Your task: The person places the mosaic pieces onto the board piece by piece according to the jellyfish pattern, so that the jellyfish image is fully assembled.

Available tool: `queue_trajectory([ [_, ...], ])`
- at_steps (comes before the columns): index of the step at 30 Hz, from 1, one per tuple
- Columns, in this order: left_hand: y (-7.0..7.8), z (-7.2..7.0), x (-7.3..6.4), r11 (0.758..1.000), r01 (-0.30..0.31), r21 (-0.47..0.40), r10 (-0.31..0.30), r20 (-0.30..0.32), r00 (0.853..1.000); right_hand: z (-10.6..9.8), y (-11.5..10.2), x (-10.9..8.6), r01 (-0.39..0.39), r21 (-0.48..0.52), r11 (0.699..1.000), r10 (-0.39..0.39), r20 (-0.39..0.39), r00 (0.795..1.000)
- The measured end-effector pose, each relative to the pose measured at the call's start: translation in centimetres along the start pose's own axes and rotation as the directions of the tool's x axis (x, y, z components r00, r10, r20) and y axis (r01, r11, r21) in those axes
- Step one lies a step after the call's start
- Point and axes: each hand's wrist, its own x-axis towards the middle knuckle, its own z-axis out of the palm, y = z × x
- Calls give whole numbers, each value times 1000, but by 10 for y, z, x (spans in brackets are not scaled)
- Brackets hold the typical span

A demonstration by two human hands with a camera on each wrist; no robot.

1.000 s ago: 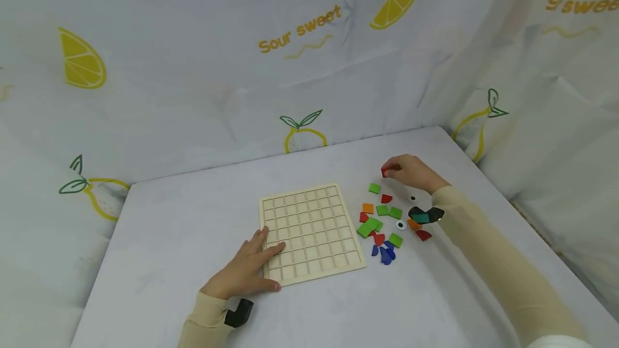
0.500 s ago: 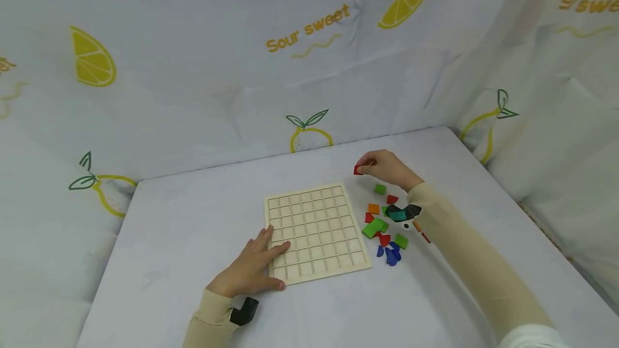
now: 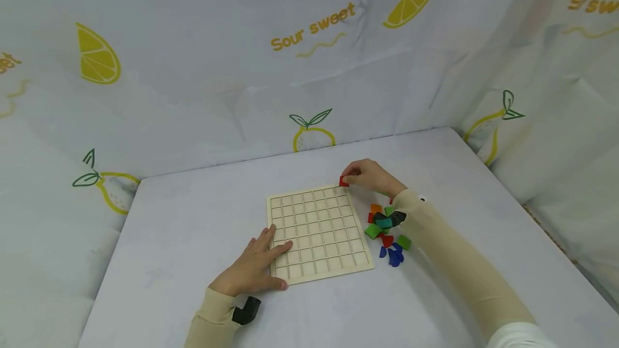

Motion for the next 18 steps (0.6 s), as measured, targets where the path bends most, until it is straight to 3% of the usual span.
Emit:
queue_trajectory([
  [9, 3, -3, -2, 1000, 0, -7, 0, 5, 1000, 19, -3, 2, -43, 19, 999, 42, 43, 998],
  [18, 3, -3, -2, 1000, -2, -17, 2, 1, 1000, 35, -4, 5, 28, -23, 999, -26, 84, 996],
])
